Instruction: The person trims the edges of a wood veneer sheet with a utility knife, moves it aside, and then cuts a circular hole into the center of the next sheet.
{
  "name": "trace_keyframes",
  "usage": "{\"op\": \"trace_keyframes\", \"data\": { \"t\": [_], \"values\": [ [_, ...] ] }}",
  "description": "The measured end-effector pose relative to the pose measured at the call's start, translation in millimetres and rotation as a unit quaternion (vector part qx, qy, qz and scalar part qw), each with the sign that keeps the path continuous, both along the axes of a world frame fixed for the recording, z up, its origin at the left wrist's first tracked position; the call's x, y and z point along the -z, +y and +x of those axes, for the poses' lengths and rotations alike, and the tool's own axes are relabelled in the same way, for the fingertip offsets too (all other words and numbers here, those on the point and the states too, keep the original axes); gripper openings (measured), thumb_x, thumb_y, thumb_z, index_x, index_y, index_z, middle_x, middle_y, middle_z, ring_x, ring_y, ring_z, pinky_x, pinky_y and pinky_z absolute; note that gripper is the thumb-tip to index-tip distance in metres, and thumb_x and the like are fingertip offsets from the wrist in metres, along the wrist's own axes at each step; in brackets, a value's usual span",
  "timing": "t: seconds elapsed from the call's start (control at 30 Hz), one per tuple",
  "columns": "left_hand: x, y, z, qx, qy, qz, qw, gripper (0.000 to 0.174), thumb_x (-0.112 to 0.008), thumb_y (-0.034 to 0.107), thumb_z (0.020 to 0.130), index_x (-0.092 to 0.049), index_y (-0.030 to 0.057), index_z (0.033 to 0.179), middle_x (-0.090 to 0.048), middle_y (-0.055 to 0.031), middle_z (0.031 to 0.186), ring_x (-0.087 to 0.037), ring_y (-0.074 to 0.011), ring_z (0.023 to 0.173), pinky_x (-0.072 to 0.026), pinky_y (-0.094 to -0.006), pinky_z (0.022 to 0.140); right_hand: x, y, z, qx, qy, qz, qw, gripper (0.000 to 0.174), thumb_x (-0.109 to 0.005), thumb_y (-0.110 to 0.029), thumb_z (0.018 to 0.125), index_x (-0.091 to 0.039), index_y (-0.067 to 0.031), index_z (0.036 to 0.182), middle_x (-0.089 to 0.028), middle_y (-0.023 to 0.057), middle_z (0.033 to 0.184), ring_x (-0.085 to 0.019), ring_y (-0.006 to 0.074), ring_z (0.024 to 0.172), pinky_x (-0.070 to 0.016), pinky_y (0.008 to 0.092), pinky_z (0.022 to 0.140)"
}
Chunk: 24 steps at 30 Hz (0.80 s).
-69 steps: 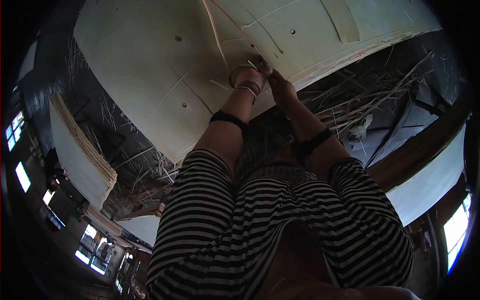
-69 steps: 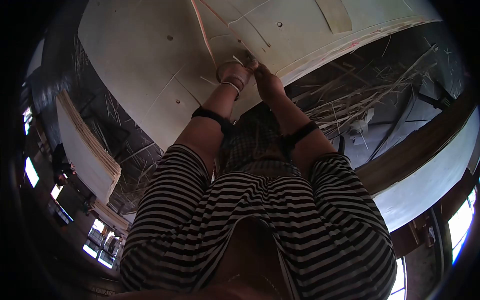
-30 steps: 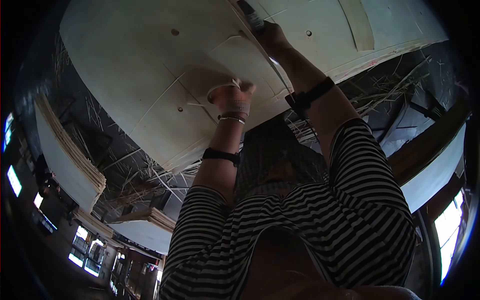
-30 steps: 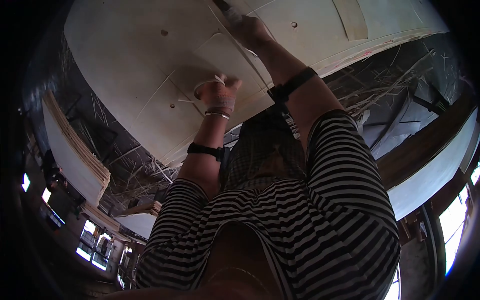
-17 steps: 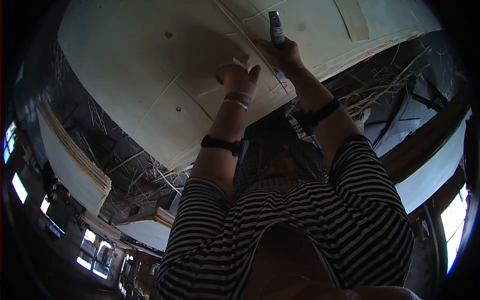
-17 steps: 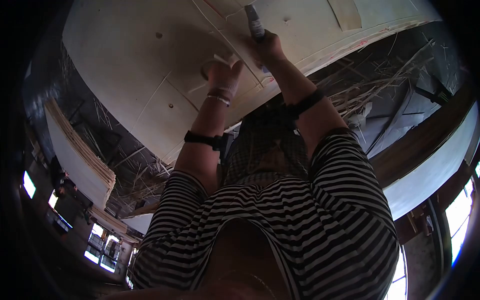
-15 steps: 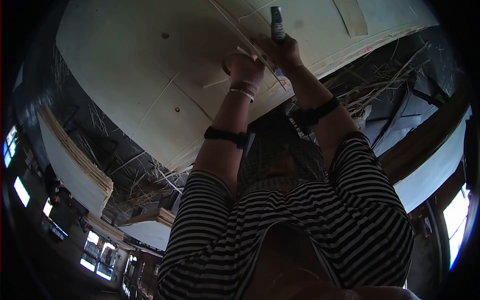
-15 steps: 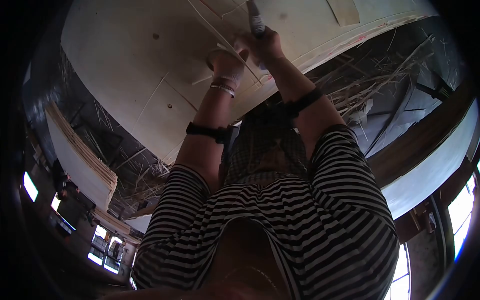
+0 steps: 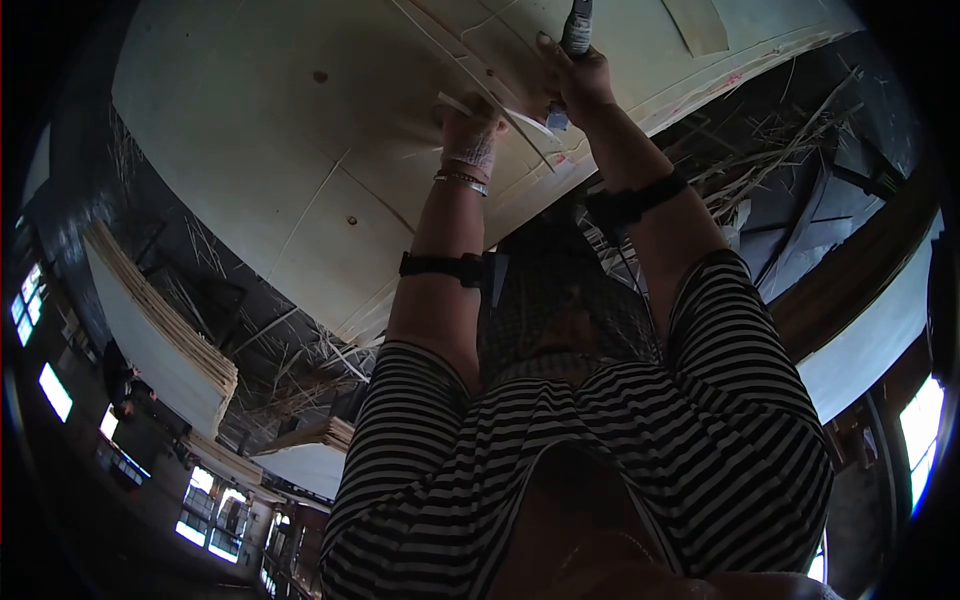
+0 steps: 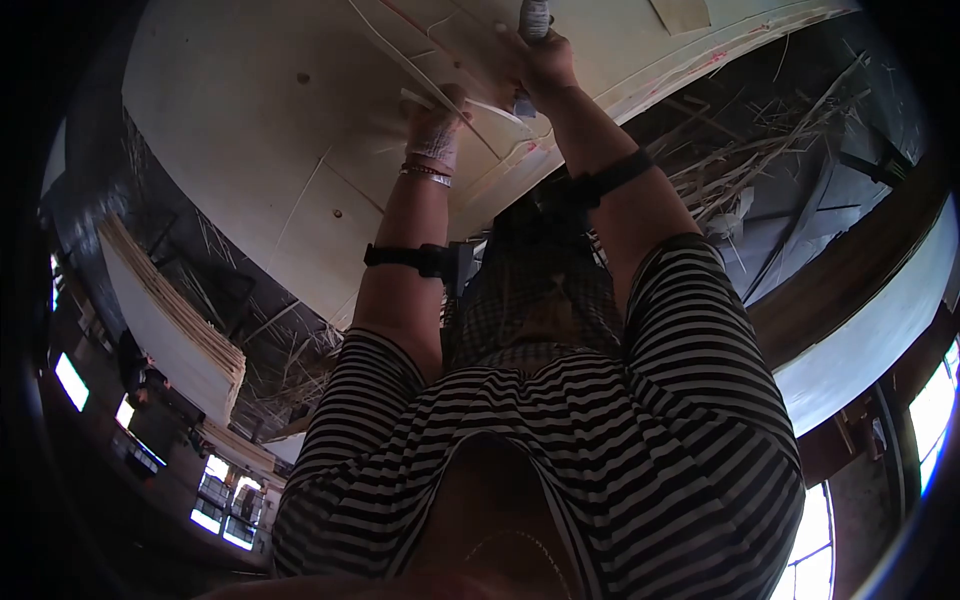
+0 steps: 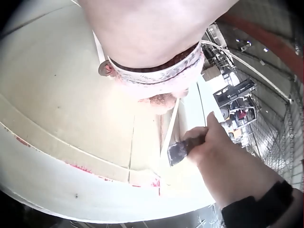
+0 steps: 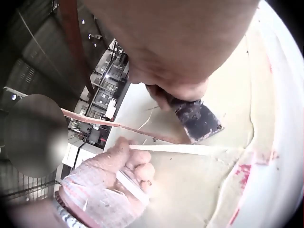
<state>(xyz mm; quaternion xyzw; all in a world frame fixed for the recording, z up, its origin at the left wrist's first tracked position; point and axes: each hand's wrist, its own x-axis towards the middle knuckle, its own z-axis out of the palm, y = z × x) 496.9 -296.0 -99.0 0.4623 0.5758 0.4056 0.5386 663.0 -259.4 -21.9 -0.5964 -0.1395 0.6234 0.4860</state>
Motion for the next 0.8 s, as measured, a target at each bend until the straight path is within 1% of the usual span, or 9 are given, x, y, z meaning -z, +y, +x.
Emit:
{"op": "trace_keyframes", "data": {
  "t": [0.13, 0.17, 0.3, 0.47, 0.5, 0.57, 0.63, 0.7, 0.8],
  "values": [
    [-22.5, 2.1, -1.7, 0.023, 0.039, -0.029, 0.999, 0.019, -0.05, 0.024, 0.086, -0.058, 0.0093, 0.095, -0.059, -0.0071, 0.088, -0.056, -0.0203, 0.081, -0.0462, -0.0358, 0.07, -30.1, -14.5, -8.4, 0.119, -0.15, -0.055, 0.98, 0.032, -0.075, -0.028, 0.076, -0.051, -0.0084, 0.073, -0.049, -0.0001, 0.057, -0.042, 0.0086, 0.043, -0.0337, 0.0276, 0.039],
    [-35.0, -1.4, -1.8, 0.028, 0.047, -0.033, 0.998, 0.019, -0.05, 0.023, 0.086, -0.058, 0.009, 0.095, -0.059, -0.0068, 0.087, -0.056, -0.0199, 0.079, -0.046, -0.0353, 0.069, -2.2, -22.4, -6.5, 0.11, -0.187, -0.014, 0.976, 0.034, -0.074, -0.03, 0.075, -0.061, 0.0, 0.085, -0.058, 0.0022, 0.066, -0.052, 0.0084, 0.057, -0.0443, 0.0274, 0.047],
    [-64.1, 5.6, 7.7, 0.044, 0.084, -0.051, 0.994, 0.018, -0.051, 0.022, 0.086, -0.059, 0.0079, 0.092, -0.058, -0.0055, 0.081, -0.055, -0.0183, 0.074, -0.0452, -0.0333, 0.065, -0.1, -20.6, 0.1, -0.025, -0.067, 0.015, 0.997, 0.032, -0.076, -0.028, 0.076, -0.052, -0.0072, 0.074, -0.049, -0.001, 0.06, -0.043, 0.0088, 0.045, -0.0343, 0.0273, 0.039],
    [-89.5, 7.0, 35.4, 0.067, 0.134, -0.08, 0.985, 0.017, -0.051, 0.02, 0.087, -0.061, 0.0065, 0.089, -0.058, -0.0039, 0.075, -0.054, -0.0162, 0.067, -0.0442, -0.0307, 0.061, 1.2, -20.9, 4.5, 0.087, -0.048, -0.006, 0.995, 0.032, -0.075, -0.028, 0.077, -0.051, -0.0069, 0.078, -0.047, -0.001, 0.059, -0.043, 0.0098, 0.044, -0.0347, 0.0277, 0.038],
    [-101.4, 11.2, 49.7, -0.058, 0.02, -0.188, 0.98, 0.014, -0.058, 0.021, 0.086, -0.058, 0.0076, 0.084, -0.056, -0.0032, 0.065, -0.052, -0.0164, 0.056, -0.0454, -0.0304, 0.059, -11.2, -19.7, 3.4, 0.161, -0.083, -0.009, 0.983, 0.032, -0.075, -0.028, 0.077, -0.051, -0.0068, 0.079, -0.046, -0.0009, 0.059, -0.043, 0.0101, 0.043, -0.0347, 0.0279, 0.037],
    [-103.2, -2.6, 49.4, -0.07, -0.136, -0.166, 0.974, 0.017, -0.06, 0.024, 0.085, -0.057, 0.0079, 0.082, -0.055, -0.0026, 0.064, -0.05, -0.0148, 0.055, -0.0433, -0.0286, 0.056, -24.9, -25.0, 6.3, 0.18, -0.092, -0.03, 0.979, 0.033, -0.074, -0.029, 0.077, -0.049, -0.0068, 0.08, -0.045, -0.0004, 0.057, -0.043, 0.0109, 0.042, -0.0341, 0.0282, 0.037],
    [-116.5, -18.8, 43.2, -0.103, -0.432, -0.178, 0.878, 0.025, -0.064, 0.03, 0.084, -0.055, 0.0079, 0.077, -0.05, -0.0014, 0.061, -0.046, -0.0107, 0.052, -0.036, -0.0246, 0.049, -16.6, -32.1, 10.8, 0.205, -0.064, -0.03, 0.976, 0.033, -0.074, -0.028, 0.078, -0.048, -0.0068, 0.078, -0.046, 0.0, 0.056, -0.043, 0.0116, 0.041, -0.0337, 0.0287, 0.036],
    [-145.6, -39.6, 25.1, -0.057, -0.421, -0.16, 0.891, 0.026, -0.065, 0.03, 0.084, -0.054, 0.0075, 0.076, -0.047, -0.0006, 0.059, -0.043, -0.0103, 0.052, -0.0339, -0.0235, 0.049, 0.0, -30.8, 16.2, 0.208, -0.097, -0.039, 0.973, 0.033, -0.074, -0.028, 0.078, -0.048, -0.0068, 0.078, -0.045, 0.0003, 0.055, -0.043, 0.012, 0.041, -0.0339, 0.0287, 0.036],
    [-130.1, -91.0, -10.0, 0.04, -0.196, -0.252, 0.947, 0.023, -0.057, 0.027, 0.089, -0.059, 0.006, 0.08, -0.055, -0.0027, 0.065, -0.051, -0.0128, 0.056, -0.0408, -0.0253, 0.052, 9.5, -29.7, 16.6, 0.205, -0.134, -0.047, 0.968, 0.033, -0.073, -0.027, 0.079, -0.047, -0.0065, 0.077, -0.045, 0.0011, 0.055, -0.043, 0.0128, 0.04, -0.0351, 0.0289, 0.036]
  ]
}}
